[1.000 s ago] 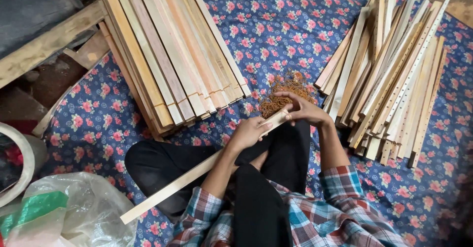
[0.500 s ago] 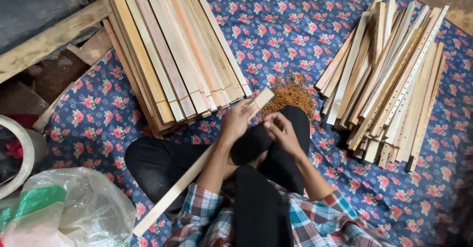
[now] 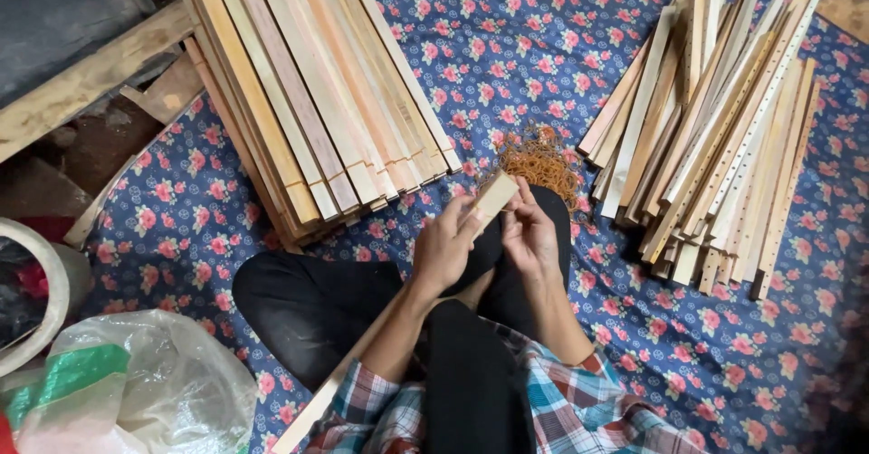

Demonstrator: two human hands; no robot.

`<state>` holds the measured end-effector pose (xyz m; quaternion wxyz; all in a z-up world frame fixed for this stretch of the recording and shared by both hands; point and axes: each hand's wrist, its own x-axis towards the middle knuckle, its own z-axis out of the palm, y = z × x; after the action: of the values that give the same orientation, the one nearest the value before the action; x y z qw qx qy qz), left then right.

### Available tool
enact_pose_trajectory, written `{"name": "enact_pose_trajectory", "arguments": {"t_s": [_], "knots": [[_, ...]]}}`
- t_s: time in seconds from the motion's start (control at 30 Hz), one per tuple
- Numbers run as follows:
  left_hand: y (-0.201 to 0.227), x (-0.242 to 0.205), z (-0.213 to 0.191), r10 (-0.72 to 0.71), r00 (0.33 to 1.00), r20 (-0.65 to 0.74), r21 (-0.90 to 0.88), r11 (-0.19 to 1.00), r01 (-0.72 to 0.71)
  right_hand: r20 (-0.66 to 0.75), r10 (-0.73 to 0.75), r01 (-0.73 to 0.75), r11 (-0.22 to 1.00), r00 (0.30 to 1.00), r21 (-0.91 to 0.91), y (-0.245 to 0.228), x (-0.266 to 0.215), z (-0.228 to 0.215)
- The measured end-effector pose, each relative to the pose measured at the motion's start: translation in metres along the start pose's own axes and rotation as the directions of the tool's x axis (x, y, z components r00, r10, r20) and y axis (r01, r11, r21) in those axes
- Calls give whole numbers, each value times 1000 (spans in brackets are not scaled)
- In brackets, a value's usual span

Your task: The person sits on a mat on the floor and sorts long thin wooden strips. They pick up strips one at a time, hold and turn them to look them over, and place them onto a growing stack beside them, occasionally reaching toward a pile of fibrous material between the stacks.

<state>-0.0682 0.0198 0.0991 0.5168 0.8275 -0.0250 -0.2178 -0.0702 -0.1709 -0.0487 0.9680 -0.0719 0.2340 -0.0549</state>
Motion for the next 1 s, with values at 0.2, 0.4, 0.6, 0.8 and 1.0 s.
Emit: {"name": "enact_pose_trajectory", "arguments": {"t_s": [0.2, 0.4, 0.6, 0.8, 1.0], "knots": [[-8, -4, -7, 4, 998, 61, 111, 994, -11, 185, -178, 252, 800, 967, -545, 12, -27, 24], [2, -9, -32, -11, 961, 277, 288, 955, -72, 248, 41, 227, 274, 968, -934, -25, -32, 70], [44, -11, -55, -104, 851, 514, 506, 838, -203, 185, 626, 180, 72, 758, -981, -54, -40, 86], [31, 45, -33, -154, 707, 690, 609, 652, -452, 68, 699, 246, -157, 712, -956, -45, -68, 94], [39, 66, -9, -246, 566, 787, 605, 490, -628, 147, 726, 212, 1, 672, -977, -23, -69, 76]]}}
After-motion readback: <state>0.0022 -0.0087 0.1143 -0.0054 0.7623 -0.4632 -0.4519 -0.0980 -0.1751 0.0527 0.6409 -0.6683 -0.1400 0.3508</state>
